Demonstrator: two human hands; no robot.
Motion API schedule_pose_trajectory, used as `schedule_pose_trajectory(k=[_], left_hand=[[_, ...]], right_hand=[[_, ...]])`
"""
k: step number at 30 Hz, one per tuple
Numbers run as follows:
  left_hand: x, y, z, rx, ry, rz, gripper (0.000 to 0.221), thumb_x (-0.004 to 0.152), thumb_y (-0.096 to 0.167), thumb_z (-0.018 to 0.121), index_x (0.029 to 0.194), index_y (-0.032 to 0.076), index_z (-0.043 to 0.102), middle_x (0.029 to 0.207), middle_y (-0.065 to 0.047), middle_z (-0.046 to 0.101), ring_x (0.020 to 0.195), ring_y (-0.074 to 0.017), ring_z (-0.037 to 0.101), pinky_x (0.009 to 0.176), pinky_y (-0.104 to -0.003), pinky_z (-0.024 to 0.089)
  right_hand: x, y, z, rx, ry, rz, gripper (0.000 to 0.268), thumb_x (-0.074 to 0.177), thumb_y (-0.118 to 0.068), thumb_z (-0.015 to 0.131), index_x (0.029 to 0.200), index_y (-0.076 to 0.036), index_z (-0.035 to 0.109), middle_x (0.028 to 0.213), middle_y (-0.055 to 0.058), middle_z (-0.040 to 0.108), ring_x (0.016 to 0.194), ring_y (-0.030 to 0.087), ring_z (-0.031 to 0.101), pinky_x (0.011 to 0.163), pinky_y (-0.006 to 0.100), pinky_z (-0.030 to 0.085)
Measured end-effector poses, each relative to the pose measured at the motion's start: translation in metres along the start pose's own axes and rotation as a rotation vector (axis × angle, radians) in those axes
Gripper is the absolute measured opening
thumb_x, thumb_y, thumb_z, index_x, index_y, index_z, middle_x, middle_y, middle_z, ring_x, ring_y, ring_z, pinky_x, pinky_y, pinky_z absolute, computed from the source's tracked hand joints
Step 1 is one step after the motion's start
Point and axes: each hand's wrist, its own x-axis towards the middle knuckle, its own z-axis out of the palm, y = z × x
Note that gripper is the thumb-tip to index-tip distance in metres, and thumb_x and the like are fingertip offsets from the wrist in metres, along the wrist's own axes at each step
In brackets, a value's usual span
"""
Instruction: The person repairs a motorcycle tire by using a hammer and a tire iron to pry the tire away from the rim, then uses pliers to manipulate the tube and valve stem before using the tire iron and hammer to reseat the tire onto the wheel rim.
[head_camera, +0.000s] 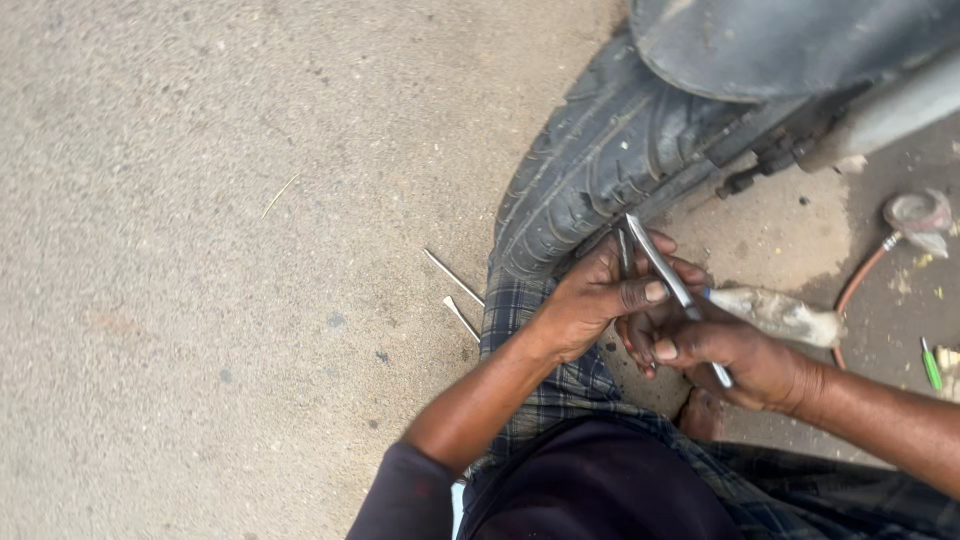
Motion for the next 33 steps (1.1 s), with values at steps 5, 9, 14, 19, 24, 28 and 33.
schedule_pose_trajectory(k=[5,9,14,19,24,28,33], left_hand=[[-0.004,0.019,0.017,0.309,0.156,-0.097,0.047,0.093,0.029,0.073,0.119,0.002,0.046,0.111,-0.022,0.066,0.086,-0.0245,0.073,0.058,-0.032,0.064],[0.001,0.03,0.028,0.552,0.275,-0.241,0.046,0.09,0.034,0.073,0.11,-0.001,0.049,0.087,-0.014,0.063,0.062,-0.0197,0.067,0.045,-0.029,0.057],[0.006,0.04,0.043,0.612,0.327,-0.244,0.052,0.088,0.036,0.077,0.108,-0.003,0.048,0.082,-0.013,0.063,0.054,-0.0136,0.065,0.04,-0.028,0.054],[0.006,0.05,0.043,0.484,0.268,-0.405,0.055,0.081,0.041,0.071,0.111,0.004,0.041,0.064,-0.016,0.066,0.039,-0.0184,0.064,0.034,-0.028,0.057],[0.0,0.038,0.03,0.335,0.294,-0.303,0.054,0.091,0.033,0.074,0.113,-0.008,0.048,0.068,-0.014,0.062,0.044,-0.0169,0.06,0.033,-0.027,0.048],[-0.004,0.02,0.032,0.241,0.401,-0.124,0.054,0.087,0.027,0.078,0.117,-0.005,0.047,0.088,-0.01,0.061,0.072,-0.0149,0.067,0.055,-0.03,0.057],[-0.005,0.021,0.036,0.391,0.455,-0.149,0.049,0.085,0.03,0.078,0.113,0.0,0.053,0.093,-0.01,0.061,0.085,-0.016,0.067,0.071,-0.034,0.06]], right_hand=[[0.004,0.002,0.005,0.117,-0.032,-0.001,0.04,0.074,-0.024,0.074,0.105,-0.004,0.059,0.087,0.01,0.055,0.085,0.023,0.051,0.078,0.041,0.044],[0.004,0.014,-0.001,0.382,-0.172,0.036,0.03,0.083,-0.026,0.073,0.093,-0.001,0.061,0.09,0.011,0.056,0.096,0.025,0.054,0.084,0.045,0.045],[0.01,0.025,-0.006,0.451,-0.277,-0.08,0.03,0.088,-0.024,0.072,0.1,0.002,0.063,0.094,0.012,0.059,0.1,0.027,0.054,0.086,0.045,0.043],[0.013,0.005,-0.002,0.053,-0.105,0.054,0.037,0.078,-0.026,0.071,0.102,0.001,0.065,0.089,0.012,0.062,0.094,0.028,0.059,0.083,0.045,0.049],[0.017,-0.02,0.01,-0.521,-0.043,0.325,0.048,0.072,-0.031,0.064,0.108,0.0,0.071,0.101,0.011,0.072,0.104,0.022,0.067,0.096,0.038,0.052],[0.012,-0.03,0.024,-0.528,0.064,0.385,0.06,0.07,-0.029,0.066,0.123,-0.002,0.066,0.114,0.013,0.07,0.111,0.021,0.066,0.099,0.038,0.049],[0.013,-0.042,0.018,-0.704,0.159,0.511,0.067,0.069,-0.03,0.071,0.129,-0.004,0.058,0.116,0.014,0.068,0.107,0.027,0.069,0.094,0.042,0.054]])
